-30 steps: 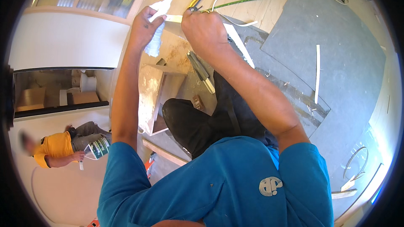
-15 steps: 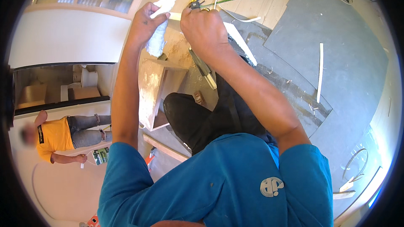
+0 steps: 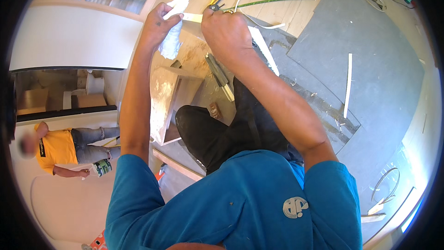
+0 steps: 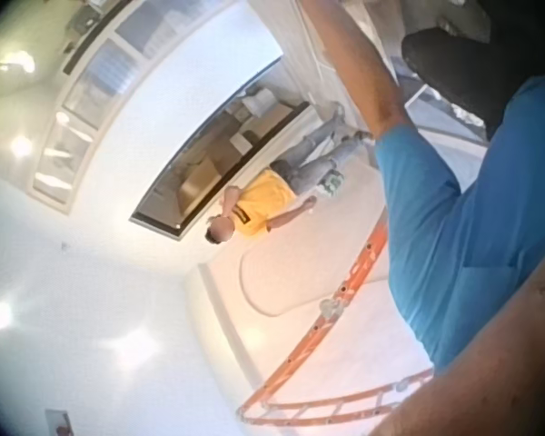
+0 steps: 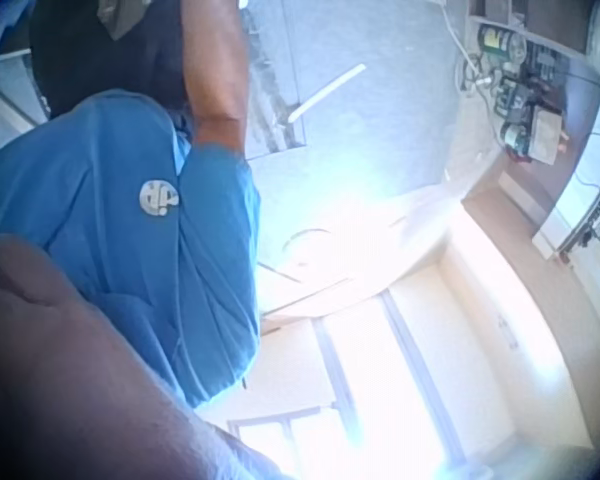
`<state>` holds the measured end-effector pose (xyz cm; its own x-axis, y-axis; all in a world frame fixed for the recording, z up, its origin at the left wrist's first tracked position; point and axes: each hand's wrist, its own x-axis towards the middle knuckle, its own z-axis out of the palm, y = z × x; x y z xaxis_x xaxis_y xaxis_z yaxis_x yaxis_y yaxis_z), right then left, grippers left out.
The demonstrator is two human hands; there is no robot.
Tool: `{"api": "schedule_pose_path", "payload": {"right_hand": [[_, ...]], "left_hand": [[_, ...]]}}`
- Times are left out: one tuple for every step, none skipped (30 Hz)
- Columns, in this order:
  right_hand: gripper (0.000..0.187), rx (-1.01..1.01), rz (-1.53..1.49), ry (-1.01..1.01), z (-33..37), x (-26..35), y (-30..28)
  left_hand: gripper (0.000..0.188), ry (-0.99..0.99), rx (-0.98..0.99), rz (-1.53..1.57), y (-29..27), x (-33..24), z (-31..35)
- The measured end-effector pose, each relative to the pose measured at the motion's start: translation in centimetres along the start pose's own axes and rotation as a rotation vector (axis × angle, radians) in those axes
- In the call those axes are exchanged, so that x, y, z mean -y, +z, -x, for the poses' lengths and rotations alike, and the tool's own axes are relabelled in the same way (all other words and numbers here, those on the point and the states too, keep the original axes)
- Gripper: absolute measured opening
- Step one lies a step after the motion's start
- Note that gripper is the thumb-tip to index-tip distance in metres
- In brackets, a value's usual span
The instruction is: The person kneels on the floor and attaches a metal hinge to a white cabinet door using a screwdriver. They then apply a white trim strip to the door edge and wipe the surface with a cloth.
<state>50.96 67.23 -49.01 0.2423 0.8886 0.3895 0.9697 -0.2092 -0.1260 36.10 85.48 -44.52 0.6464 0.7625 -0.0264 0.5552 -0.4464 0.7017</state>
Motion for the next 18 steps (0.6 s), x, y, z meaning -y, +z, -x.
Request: {"api": "schedule_pose_path", "payload": {"right_hand": [[0.013, 0.012, -0.007, 0.003, 0.0, 0.1, -0.1], [0.013, 0.024, -0.015, 0.01, -0.1, 0.3, -0.1], [0.013, 0.037, -0.023, 0.017, -0.2, 0.4, 0.0], [0.013, 0.03, -0.017, 0.021, -0.6, 0.1, 0.1], [0.013, 0.028, -0.013, 0.022, -0.9, -0.3, 0.1], [0.012, 0.026, -0.008, 0.023, -1.0, -0.5, 0.1], [0.012, 0.038, -0.012, 0.019, -0.8, -0.5, 0.2], [0.012, 0.046, -0.015, 0.016, -0.8, -0.5, 0.3], [0.012, 0.053, -0.018, 0.013, -0.8, -0.5, 0.4], [0.012, 0.052, -0.017, 0.01, -0.7, -0.5, 0.5], [0.012, 0.046, -0.018, 0.009, -0.9, -0.5, 0.8], [0.011, 0.04, -0.019, 0.007, -1.2, -0.5, 0.8], [0.012, 0.047, -0.017, 0.012, -1.2, -0.5, 0.8], [0.012, 0.063, -0.017, 0.015, -0.9, -0.2, 0.7], [0.012, 0.079, -0.018, 0.017, -0.7, -0.1, 0.7], [0.012, 0.076, -0.008, 0.017, -0.8, 0.0, 0.7], [0.011, 0.071, 0.006, 0.019, -1.0, -0.2, 0.6], [0.011, 0.066, 0.021, 0.021, -1.1, -0.3, 0.6]], "left_hand": [[0.037, 0.048, -0.001, -0.033, 0.2, 0.5, 0.0], [0.037, 0.097, 0.002, -0.067, 0.6, 0.4, 0.4], [0.037, 0.146, 0.004, -0.102, 0.8, 0.4, 0.5], [0.037, 0.102, 0.018, -0.079, 0.7, 0.3, -0.3], [0.037, 0.053, 0.031, -0.053, 0.7, 0.0, -1.2], [0.037, 0.004, 0.045, -0.027, 0.7, -0.1, -1.6], [0.038, 0.079, 0.05, 0.034, 1.0, 0.6, -1.3], [0.038, 0.045, 0.041, 0.024, 0.8, 0.8, -1.5], [0.038, 0.011, 0.032, 0.015, 0.5, 1.0, -1.9], [0.038, -0.022, 0.023, 0.006, 0.3, 1.2, -2.1], [0.038, 0.003, 0.019, -0.014, 0.3, 1.3, -2.1], [0.037, 0.027, 0.014, -0.034, 0.4, 1.4, -1.9], [0.037, 0.05, 0.009, -0.053, 0.5, 1.5, -1.9], [0.037, 0.062, 0.023, -0.058, 0.5, 1.5, -1.9], [0.037, 0.073, 0.036, -0.062, 0.6, 1.5, -1.9], [0.037, 0.084, 0.05, -0.066, 0.6, 1.5, -1.9], [0.03, 0.026, 0.076, -0.047, 0.6, 0.5, -1.7], [0.03, 0.02, 0.064, -0.045, 0.8, 0.1, -1.8]]}}
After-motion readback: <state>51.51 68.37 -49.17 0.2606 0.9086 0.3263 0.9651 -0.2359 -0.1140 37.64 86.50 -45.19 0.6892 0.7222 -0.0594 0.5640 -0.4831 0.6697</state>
